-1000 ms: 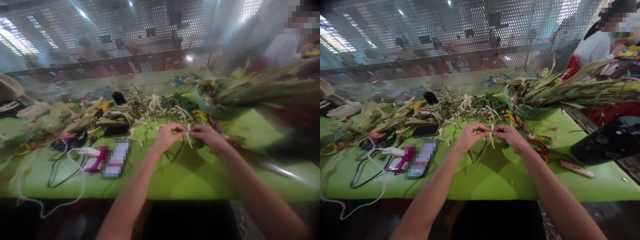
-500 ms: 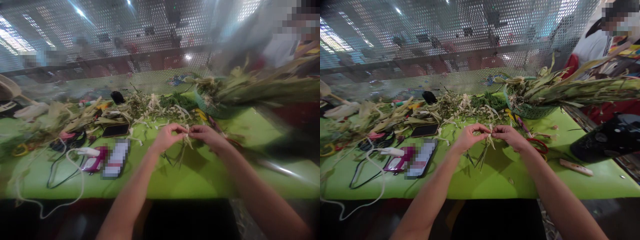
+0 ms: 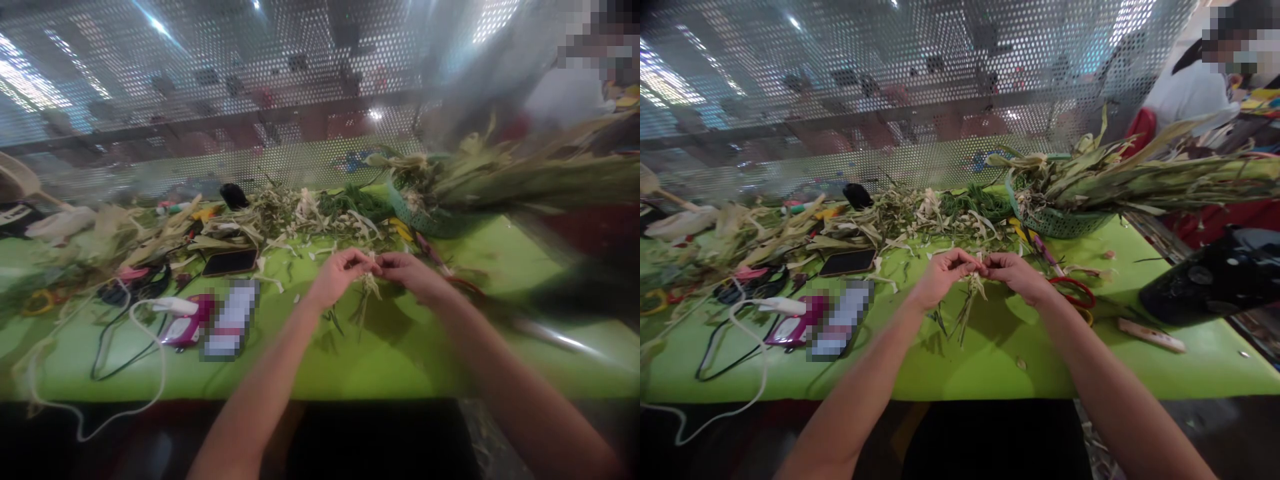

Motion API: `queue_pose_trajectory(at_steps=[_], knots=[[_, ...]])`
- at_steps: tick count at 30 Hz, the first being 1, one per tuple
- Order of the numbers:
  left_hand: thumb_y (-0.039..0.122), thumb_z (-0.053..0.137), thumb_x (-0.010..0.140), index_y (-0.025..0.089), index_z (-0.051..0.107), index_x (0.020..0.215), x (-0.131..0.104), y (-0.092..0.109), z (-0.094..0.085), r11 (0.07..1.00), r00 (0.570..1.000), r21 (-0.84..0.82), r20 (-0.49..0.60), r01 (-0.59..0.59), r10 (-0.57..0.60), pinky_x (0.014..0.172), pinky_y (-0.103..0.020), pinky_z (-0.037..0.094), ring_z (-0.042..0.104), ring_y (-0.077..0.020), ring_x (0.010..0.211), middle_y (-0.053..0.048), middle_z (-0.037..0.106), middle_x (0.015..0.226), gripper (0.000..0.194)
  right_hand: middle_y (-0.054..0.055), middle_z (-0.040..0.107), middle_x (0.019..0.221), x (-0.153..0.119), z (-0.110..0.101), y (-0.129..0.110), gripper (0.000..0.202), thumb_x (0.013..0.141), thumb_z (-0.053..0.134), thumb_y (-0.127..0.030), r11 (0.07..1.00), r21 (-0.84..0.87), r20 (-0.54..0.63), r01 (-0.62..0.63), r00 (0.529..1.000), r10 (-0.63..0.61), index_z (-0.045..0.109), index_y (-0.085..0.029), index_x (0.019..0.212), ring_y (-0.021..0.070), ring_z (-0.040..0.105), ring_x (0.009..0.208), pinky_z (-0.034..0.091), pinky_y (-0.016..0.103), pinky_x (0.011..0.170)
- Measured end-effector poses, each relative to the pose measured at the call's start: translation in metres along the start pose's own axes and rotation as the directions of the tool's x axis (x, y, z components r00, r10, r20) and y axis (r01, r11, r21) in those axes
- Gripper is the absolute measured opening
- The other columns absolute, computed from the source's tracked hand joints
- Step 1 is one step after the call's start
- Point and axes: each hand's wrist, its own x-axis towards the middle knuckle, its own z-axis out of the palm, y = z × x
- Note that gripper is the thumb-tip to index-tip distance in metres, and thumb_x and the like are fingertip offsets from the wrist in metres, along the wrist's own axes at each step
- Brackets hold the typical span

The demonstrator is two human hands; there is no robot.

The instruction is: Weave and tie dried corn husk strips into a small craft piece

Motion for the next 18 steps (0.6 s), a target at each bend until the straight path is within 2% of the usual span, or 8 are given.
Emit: queue_pose_trajectory(at_steps=[4,10,13,18], knots=[[0.034,0.064,0.086,0.017,0.069,0.089,0.002,-0.006,-0.001,0.993,0.998,0.121,-0.058,-0.013,0.02,0.083,-0.031,0.047,0.064,-0.0156,0.084,-0.004,0.071,0.086,0.018,0.0,0.064,0.074,0.003,-0.001,0.005,0.024,0.069,0.072,-0.04,0.984,-0.177,-0.057,0.025,0.998,-0.035,0.068,-0.018,0.078,0.0161,0.054,0.073,0.04,0.03,0.071],[0.028,0.064,0.085,0.017,0.069,0.09,0.005,-0.018,-0.005,0.969,0.996,0.243,-0.091,0.047,-0.025,0.078,-0.03,0.047,0.064,-0.0155,0.079,-0.004,0.071,0.083,0.013,0.001,0.066,0.074,0.0,-0.009,0.008,0.018,0.079,0.065,-0.037,0.866,-0.484,-0.131,0.124,0.968,-0.212,0.07,-0.02,0.081,0.0176,0.055,0.071,0.038,0.03,0.065],[0.027,0.068,0.081,0.017,0.068,0.09,0.004,-0.018,-0.004,0.953,0.991,0.286,-0.111,0.097,-0.067,0.076,-0.03,0.047,0.063,-0.0157,0.077,-0.004,0.07,0.082,0.014,0.003,0.067,0.077,-0.004,-0.007,0.004,0.019,0.081,0.064,-0.038,0.837,-0.524,-0.132,0.16,0.955,-0.265,0.07,-0.02,0.081,0.0178,0.055,0.072,0.038,0.029,0.064],[0.029,0.072,0.078,0.017,0.058,0.09,0.003,-0.016,-0.003,0.943,0.982,0.306,-0.167,0.133,-0.084,0.072,-0.029,0.047,0.062,-0.0148,0.076,-0.003,0.067,0.087,0.022,0.001,0.061,0.068,-0.007,-0.002,-0.001,0.026,0.082,0.064,-0.043,0.884,-0.455,-0.18,0.11,0.96,-0.212,0.066,-0.018,0.077,0.015,0.05,0.064,0.035,0.028,0.06]])
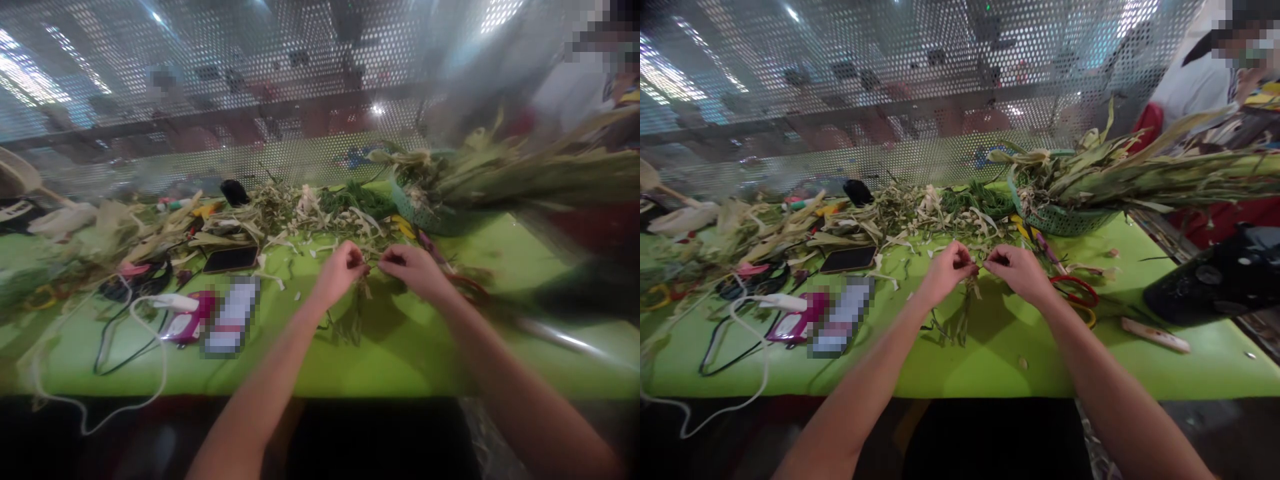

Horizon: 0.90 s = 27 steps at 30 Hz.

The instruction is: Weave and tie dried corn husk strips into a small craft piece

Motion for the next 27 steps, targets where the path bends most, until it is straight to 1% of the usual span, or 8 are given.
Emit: queue_pose_trajectory(at_steps=[5,9,12,14,17,20,23,27], knots=[[0.03,0.072,0.077,0.016,0.061,0.083,0.003,-0.005,0.004,0.999,0.998,0.039,0.051,-0.024,0.022,0.073,-0.029,0.047,0.062,-0.0147,0.075,-0.002,0.067,0.081,0.019,-0.001,0.057,0.067,0.001,0.005,0.002,0.03,0.081,0.064,-0.047,0.996,0.09,0.006,-0.017,1.0,0.016,0.065,-0.018,0.076,0.0129,0.045,0.061,0.033,0.028,0.059],[0.026,0.072,0.075,0.016,0.065,0.085,0.004,-0.007,0.006,0.999,0.998,0.023,0.049,-0.031,0.03,0.075,-0.03,0.048,0.064,-0.0158,0.077,-0.003,0.07,0.083,0.016,0.0,0.058,0.068,-0.001,0.009,0.0,0.028,0.084,0.061,-0.045,0.996,0.084,0.014,0.006,1.0,-0.007,0.067,-0.018,0.079,0.0138,0.048,0.063,0.035,0.028,0.06],[0.019,0.07,0.074,0.016,0.068,0.086,0.003,-0.008,0.006,0.998,0.997,0.016,0.043,-0.062,0.061,0.08,-0.031,0.049,0.066,-0.0167,0.081,-0.004,0.072,0.087,0.012,0.001,0.062,0.07,-0.003,0.009,-0.005,0.022,0.084,0.062,-0.04,0.997,0.014,0.027,0.081,0.996,-0.081,0.068,-0.02,0.078,0.0162,0.054,0.068,0.038,0.029,0.064],[0.016,0.07,0.073,0.016,0.069,0.086,0.004,-0.009,0.005,0.997,0.996,-0.023,0.05,-0.078,0.079,0.081,-0.032,0.049,0.065,-0.0164,0.082,-0.004,0.072,0.087,0.013,0.004,0.066,0.078,-0.004,0.006,-0.007,0.022,0.084,0.063,-0.04,0.987,-0.003,0.033,0.158,0.987,-0.158,0.071,-0.021,0.078,0.0187,0.058,0.075,0.042,0.031,0.07],[0.021,0.071,0.074,0.014,0.068,0.086,0.006,-0.012,0.004,0.986,0.996,-0.161,0.08,-0.033,0.046,0.078,-0.03,0.05,0.064,-0.0146,0.077,-0.004,0.071,0.083,0.014,0.008,0.068,0.092,-0.003,-0.001,-0.007,0.026,0.086,0.062,-0.044,0.978,0.044,-0.057,0.202,0.978,-0.199,0.072,-0.021,0.078,0.0222,0.061,0.086,0.045,0.035,0.079],[0.029,0.074,0.075,0.014,0.067,0.088,0.008,-0.014,0.002,0.958,0.995,-0.285,0.098,0.016,0.012,0.076,-0.029,0.049,0.063,-0.0129,0.074,-0.003,0.069,0.08,0.021,0.007,0.068,0.091,0.0,-0.007,-0.003,0.022,0.085,0.065,-0.042,0.986,0.015,-0.164,0.167,0.973,-0.163,0.073,-0.022,0.082,0.0221,0.06,0.085,0.044,0.034,0.076],[0.034,0.077,0.073,0.014,0.066,0.088,0.008,-0.013,0.0,0.942,0.995,-0.334,0.098,0.026,0.007,0.075,-0.027,0.048,0.061,-0.0117,0.074,-0.002,0.067,0.079,0.027,0.006,0.068,0.091,0.0,-0.006,-0.001,0.017,0.082,0.068,-0.034,0.983,-0.064,-0.138,0.174,0.974,-0.182,0.074,-0.022,0.091,0.0208,0.061,0.083,0.044,0.031,0.071],[0.036,0.079,0.071,0.014,0.066,0.088,0.007,-0.01,0.0,0.937,0.994,-0.347,0.106,0.047,-0.01,0.072,-0.026,0.047,0.06,-0.0109,0.072,-0.001,0.065,0.077,0.03,0.006,0.069,0.093,-0.001,0.0,-0.003,0.014,0.083,0.066,-0.026,0.963,-0.127,-0.106,0.236,0.962,-0.25,0.074,-0.022,0.093,0.0212,0.062,0.086,0.045,0.031,0.074]])
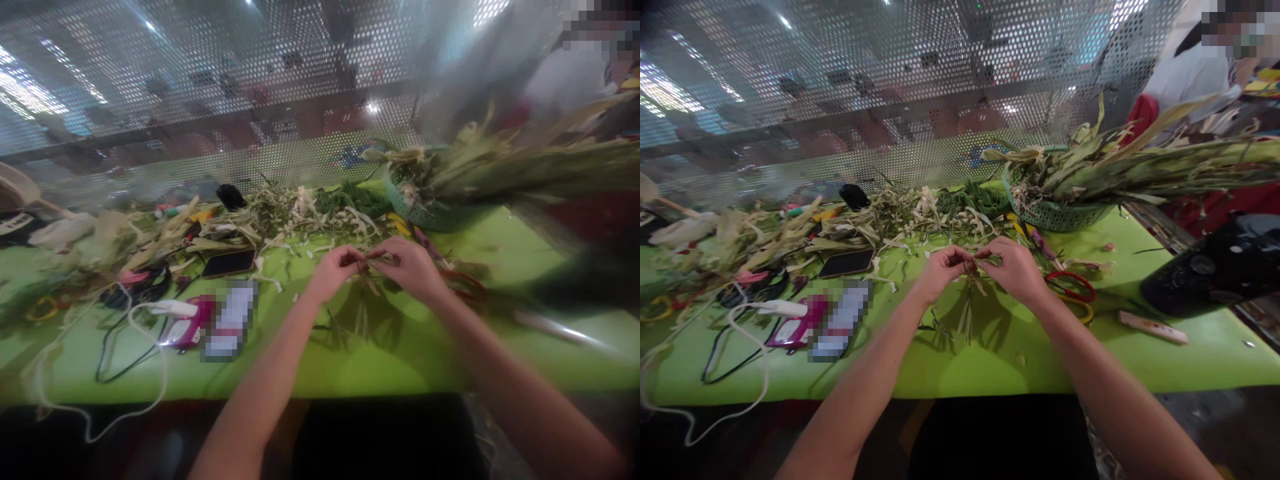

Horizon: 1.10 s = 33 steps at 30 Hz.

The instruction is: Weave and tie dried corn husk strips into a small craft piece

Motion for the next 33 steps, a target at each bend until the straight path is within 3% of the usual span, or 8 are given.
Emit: queue_pose_trajectory(at_steps=[8,17,25,33], knots=[[0.034,0.079,0.07,0.014,0.066,0.087,-0.001,0.0,0.002,1.0,1.0,-0.017,-0.018,0.024,-0.024,0.074,-0.027,0.047,0.061,-0.0115,0.074,-0.001,0.066,0.078,0.029,0.007,0.065,0.09,-0.001,0.009,0.001,0.009,0.087,0.057,-0.021,0.989,-0.147,0.024,0.007,1.0,-0.004,0.065,-0.02,0.084,0.0213,0.06,0.084,0.043,0.031,0.073],[0.023,0.078,0.069,0.014,0.067,0.086,0.001,-0.004,0.001,0.998,0.996,-0.057,-0.08,0.037,-0.041,0.079,-0.027,0.048,0.061,-0.0113,0.077,-0.001,0.067,0.081,0.022,0.006,0.062,0.087,0.001,0.009,0.0,0.009,0.087,0.055,-0.017,0.993,-0.114,0.093,0.017,0.996,-0.006,0.062,-0.019,0.081,0.0197,0.058,0.082,0.041,0.03,0.072],[0.019,0.073,0.071,0.015,0.065,0.085,-0.002,0.0,0.004,0.991,0.995,0.129,-0.089,-0.036,0.047,0.075,-0.026,0.048,0.06,-0.0114,0.076,-0.001,0.066,0.081,0.017,0.003,0.072,0.091,0.0,0.011,0.0,0.016,0.082,0.063,-0.02,0.986,0.111,0.08,-0.124,0.99,0.115,0.069,-0.022,0.097,0.0172,0.061,0.074,0.043,0.028,0.067],[0.011,0.065,0.073,0.018,0.067,0.086,-0.005,0.003,0.008,0.902,0.972,0.413,-0.13,-0.126,0.196,0.08,-0.03,0.051,0.064,-0.0145,0.081,-0.003,0.07,0.085,0.015,0.002,0.075,0.084,-0.001,0.02,-0.001,0.012,0.079,0.065,-0.014,0.975,-0.052,0.008,-0.214,0.977,0.215,0.073,-0.021,0.086,0.0178,0.065,0.075,0.041,0.026,0.066]])
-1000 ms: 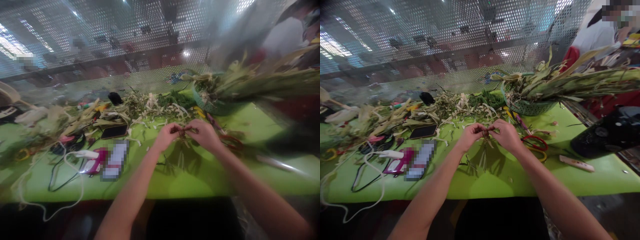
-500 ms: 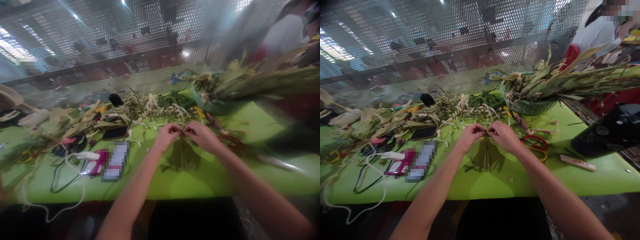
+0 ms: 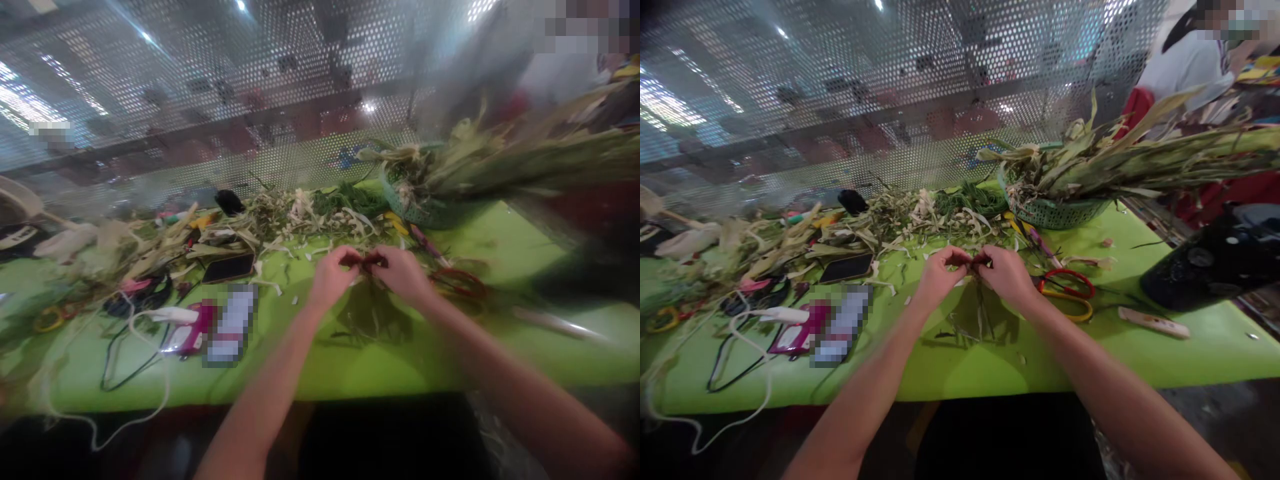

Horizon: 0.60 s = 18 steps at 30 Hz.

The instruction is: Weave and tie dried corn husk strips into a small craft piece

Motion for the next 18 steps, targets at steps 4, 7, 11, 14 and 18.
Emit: queue_pose_trajectory(at_steps=[4,7,11,14,18], knots=[[0.005,0.06,0.073,0.02,0.067,0.087,-0.003,0.004,0.004,0.983,0.994,0.157,-0.03,-0.097,0.103,0.078,-0.028,0.051,0.065,-0.0139,0.08,0.0,0.07,0.084,0.021,0.004,0.074,0.081,0.001,0.004,0.002,0.012,0.078,0.063,-0.012,0.997,-0.077,-0.017,-0.01,1.0,0.008,0.071,-0.019,0.083,0.0179,0.063,0.073,0.039,0.025,0.064],[0.005,0.058,0.075,0.021,0.067,0.091,-0.006,0.005,0.007,0.954,0.985,0.26,-0.044,-0.148,0.165,0.078,-0.028,0.051,0.065,-0.0145,0.082,-0.001,0.071,0.088,0.024,0.004,0.072,0.08,0.001,0.007,0.005,0.013,0.077,0.06,-0.01,0.998,-0.059,-0.011,0.013,1.0,-0.013,0.069,-0.018,0.083,0.0174,0.061,0.072,0.039,0.025,0.063],[0.003,0.058,0.077,0.02,0.067,0.097,-0.007,0.004,0.01,0.902,0.965,0.382,-0.079,-0.202,0.25,0.083,-0.031,0.051,0.065,-0.0169,0.089,-0.004,0.071,0.096,0.028,0.004,0.072,0.082,0.0,0.009,0.006,0.013,0.079,0.059,-0.011,0.999,-0.026,0.005,0.035,0.999,-0.035,0.068,-0.018,0.083,0.0176,0.062,0.074,0.04,0.025,0.065],[0.003,0.058,0.078,0.019,0.068,0.095,-0.008,0.002,0.011,0.869,0.953,0.443,-0.091,-0.22,0.288,0.081,-0.031,0.051,0.064,-0.0177,0.089,-0.005,0.071,0.095,0.025,0.004,0.072,0.083,0.0,0.01,0.006,0.011,0.08,0.059,-0.013,0.999,0.017,0.009,0.039,0.999,-0.039,0.068,-0.018,0.084,0.0177,0.062,0.074,0.041,0.026,0.066],[0.004,0.059,0.08,0.018,0.067,0.094,-0.008,0.0,0.011,0.861,0.943,0.451,-0.11,-0.235,0.315,0.081,-0.03,0.05,0.063,-0.0178,0.09,-0.005,0.069,0.096,0.021,0.004,0.072,0.084,0.0,0.009,0.007,0.012,0.079,0.059,-0.015,0.988,0.151,-0.018,0.044,0.999,-0.041,0.067,-0.019,0.087,0.0174,0.063,0.075,0.045,0.027,0.068]])
